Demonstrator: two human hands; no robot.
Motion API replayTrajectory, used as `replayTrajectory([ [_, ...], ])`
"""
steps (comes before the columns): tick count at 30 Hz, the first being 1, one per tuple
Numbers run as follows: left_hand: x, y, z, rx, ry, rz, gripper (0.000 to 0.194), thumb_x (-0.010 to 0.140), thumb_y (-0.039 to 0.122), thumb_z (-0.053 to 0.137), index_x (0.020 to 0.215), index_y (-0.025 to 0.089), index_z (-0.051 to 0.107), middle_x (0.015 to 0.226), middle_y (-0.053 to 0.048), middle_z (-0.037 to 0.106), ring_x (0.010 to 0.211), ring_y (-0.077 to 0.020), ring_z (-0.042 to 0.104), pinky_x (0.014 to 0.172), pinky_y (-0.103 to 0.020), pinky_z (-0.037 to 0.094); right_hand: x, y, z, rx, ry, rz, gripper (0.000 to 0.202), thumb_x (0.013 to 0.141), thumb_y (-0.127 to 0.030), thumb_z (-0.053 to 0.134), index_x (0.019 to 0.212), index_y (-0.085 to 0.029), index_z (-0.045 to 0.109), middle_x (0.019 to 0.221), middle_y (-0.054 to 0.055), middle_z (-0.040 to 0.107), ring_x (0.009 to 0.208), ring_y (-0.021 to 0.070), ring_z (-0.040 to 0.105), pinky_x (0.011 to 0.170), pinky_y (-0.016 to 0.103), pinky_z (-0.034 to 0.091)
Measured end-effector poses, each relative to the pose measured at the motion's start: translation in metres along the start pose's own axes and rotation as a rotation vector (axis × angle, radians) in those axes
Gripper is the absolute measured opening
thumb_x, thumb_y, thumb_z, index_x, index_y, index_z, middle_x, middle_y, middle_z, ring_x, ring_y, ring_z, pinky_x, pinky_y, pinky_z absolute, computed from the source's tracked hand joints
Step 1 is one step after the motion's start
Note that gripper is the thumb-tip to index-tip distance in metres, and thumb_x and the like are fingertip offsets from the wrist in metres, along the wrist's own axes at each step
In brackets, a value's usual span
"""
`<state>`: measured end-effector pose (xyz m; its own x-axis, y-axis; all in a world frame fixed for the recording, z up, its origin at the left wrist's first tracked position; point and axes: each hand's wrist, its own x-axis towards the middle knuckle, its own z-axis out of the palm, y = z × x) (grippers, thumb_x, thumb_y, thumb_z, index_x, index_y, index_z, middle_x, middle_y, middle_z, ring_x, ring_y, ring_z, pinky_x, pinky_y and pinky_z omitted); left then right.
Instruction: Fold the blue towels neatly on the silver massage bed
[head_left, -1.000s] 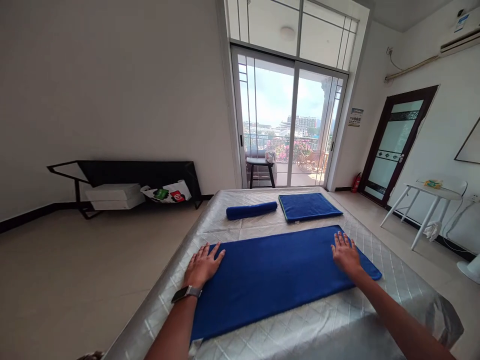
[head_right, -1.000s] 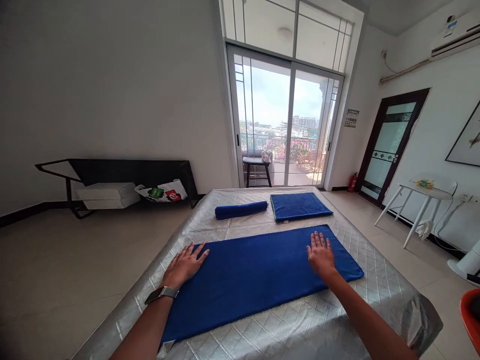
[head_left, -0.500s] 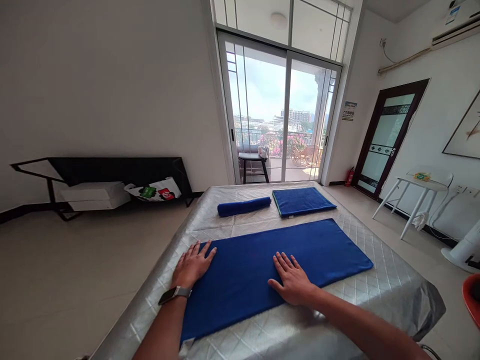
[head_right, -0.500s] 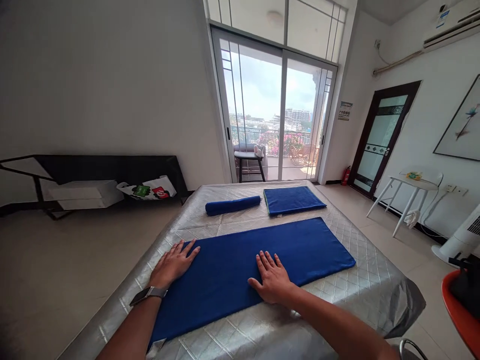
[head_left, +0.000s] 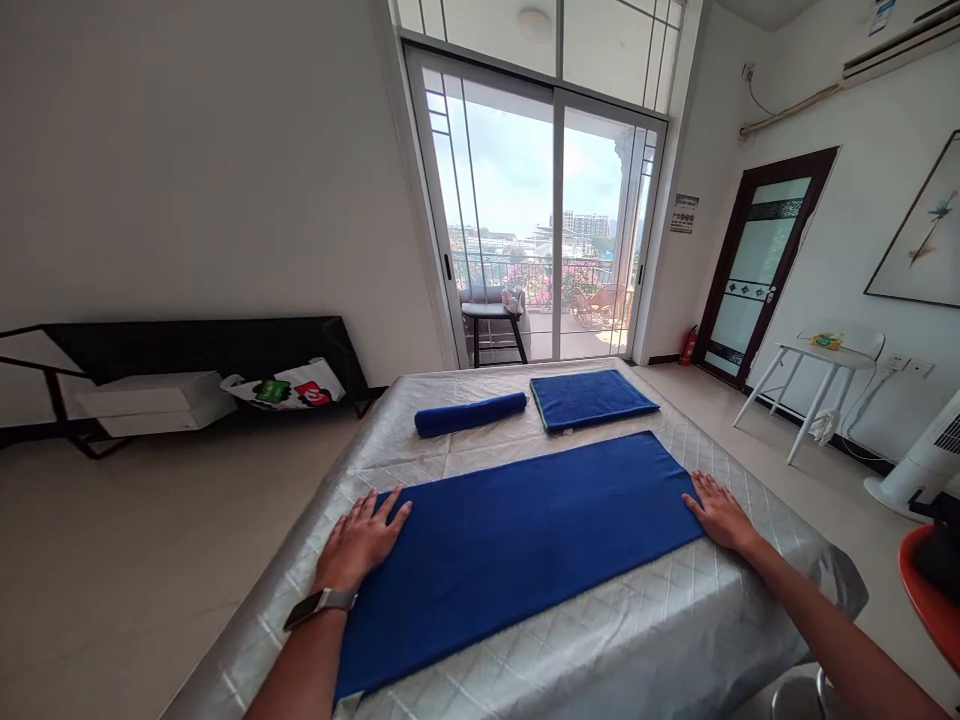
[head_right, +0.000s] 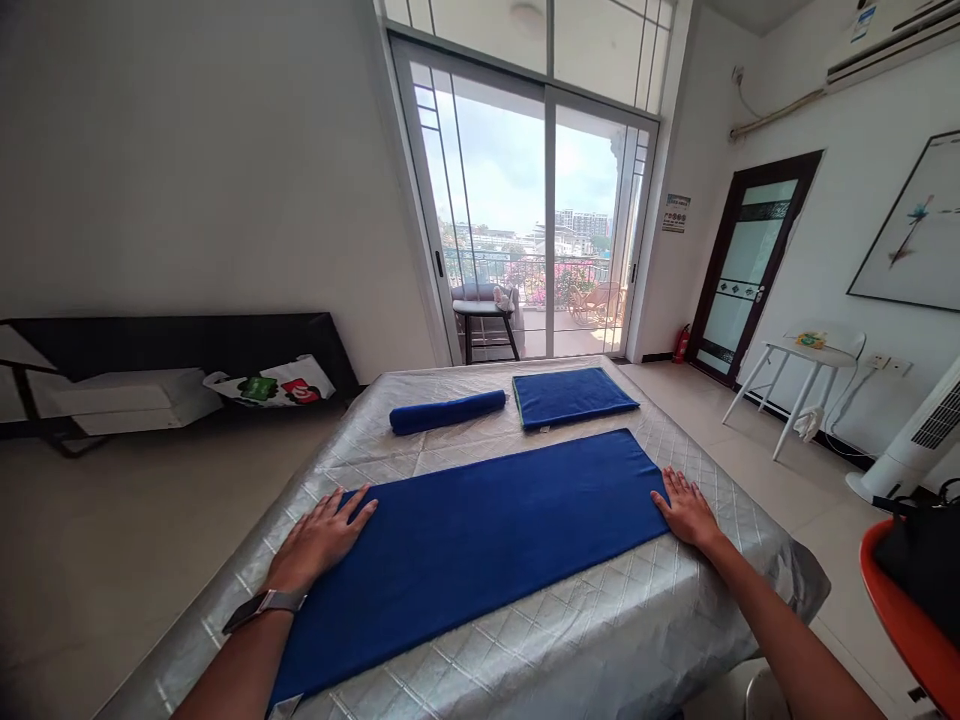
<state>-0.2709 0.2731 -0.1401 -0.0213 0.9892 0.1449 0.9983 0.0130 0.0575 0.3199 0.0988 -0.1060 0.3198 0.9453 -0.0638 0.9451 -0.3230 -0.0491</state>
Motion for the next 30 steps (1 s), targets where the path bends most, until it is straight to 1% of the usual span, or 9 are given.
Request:
replayTrajectory([
  [3,-0.001,-0.001,-0.005,0.011,-0.032,0.006,0.061,0.098,0.043,0.026,0.153,0.019,0.038,0.161,-0.012,0.035,0.148,-0.0240,0.031,0.118,-0.040,0.027,-0.001,-0.004,0.002,0.006,0.015,-0.003,0.074,0.099,-0.053,0.018,0.159,-0.010,0.017,0.165,0.006,0.018,0.152,0.0204,0.012,0.124,0.040,0.010],
  [7,-0.001,0.001,-0.019,0.011,-0.024,0.050,0.061,0.099,0.042,0.024,0.153,0.015,0.037,0.161,-0.014,0.032,0.149,-0.0261,0.029,0.119,-0.044,0.025,0.000,-0.004,0.007,0.023,0.034,-0.006,0.075,0.098,-0.053,0.020,0.159,-0.010,0.019,0.165,0.006,0.018,0.152,0.0215,0.013,0.124,0.042,0.010],
  [11,-0.011,0.009,-0.028,-0.017,-0.080,0.167,0.064,0.100,0.049,0.023,0.152,0.016,0.038,0.159,-0.014,0.037,0.147,-0.0255,0.032,0.118,-0.043,0.028,0.005,0.003,0.015,0.052,0.075,-0.031,0.074,0.096,-0.054,0.022,0.158,-0.014,0.024,0.164,0.006,0.021,0.151,0.0236,0.017,0.124,0.045,0.013],
  [15,-0.044,0.012,-0.016,-0.013,-0.094,0.273,0.062,0.100,0.052,0.023,0.154,0.022,0.036,0.162,-0.011,0.031,0.150,-0.0262,0.027,0.119,-0.047,0.025,0.008,0.006,0.020,0.058,0.105,-0.055,0.073,0.097,-0.054,0.021,0.158,-0.014,0.027,0.163,0.007,0.026,0.150,0.0245,0.021,0.123,0.046,0.018],
  [19,-0.074,0.007,-0.005,0.023,-0.069,0.280,0.062,0.100,0.053,0.029,0.154,0.024,0.035,0.163,-0.011,0.028,0.150,-0.0281,0.025,0.120,-0.048,0.022,0.007,0.006,0.019,0.032,0.098,-0.049,0.074,0.097,-0.053,0.022,0.157,-0.011,0.026,0.163,0.008,0.026,0.151,0.0240,0.021,0.123,0.045,0.017],
  [24,-0.073,-0.002,0.004,0.044,-0.043,0.306,0.060,0.099,0.053,0.031,0.153,0.028,0.037,0.162,-0.009,0.032,0.149,-0.0292,0.029,0.118,-0.050,0.026,0.008,0.007,0.011,-0.011,0.060,-0.019,0.072,0.097,-0.050,0.025,0.157,-0.010,0.028,0.162,0.009,0.028,0.150,0.0243,0.022,0.123,0.045,0.019],
  [27,-0.065,-0.011,0.011,0.050,-0.002,0.325,0.060,0.098,0.054,0.032,0.151,0.029,0.041,0.161,-0.007,0.033,0.149,-0.0293,0.028,0.117,-0.049,0.027,0.008,-0.016,0.000,-0.064,0.086,0.001,0.069,0.098,-0.047,0.025,0.156,-0.010,0.030,0.162,0.010,0.028,0.150,0.0243,0.022,0.123,0.045,0.018],
  [29,-0.060,-0.017,0.014,0.042,0.036,0.297,0.061,0.097,0.054,0.032,0.151,0.026,0.040,0.161,-0.009,0.033,0.149,-0.0291,0.028,0.118,-0.049,0.027,0.005,-0.051,-0.009,-0.057,0.133,-0.060,0.067,0.100,-0.046,0.021,0.156,-0.011,0.030,0.162,0.010,0.027,0.150,0.0240,0.022,0.123,0.046,0.017],
  [30,-0.058,-0.020,0.015,0.035,0.052,0.271,0.062,0.097,0.053,0.032,0.152,0.024,0.039,0.162,-0.010,0.032,0.149,-0.0291,0.027,0.118,-0.049,0.026,0.004,-0.075,-0.012,-0.028,0.143,-0.134,0.067,0.101,-0.047,0.020,0.157,-0.011,0.029,0.162,0.010,0.027,0.150,0.0240,0.022,0.122,0.046,0.018],
])
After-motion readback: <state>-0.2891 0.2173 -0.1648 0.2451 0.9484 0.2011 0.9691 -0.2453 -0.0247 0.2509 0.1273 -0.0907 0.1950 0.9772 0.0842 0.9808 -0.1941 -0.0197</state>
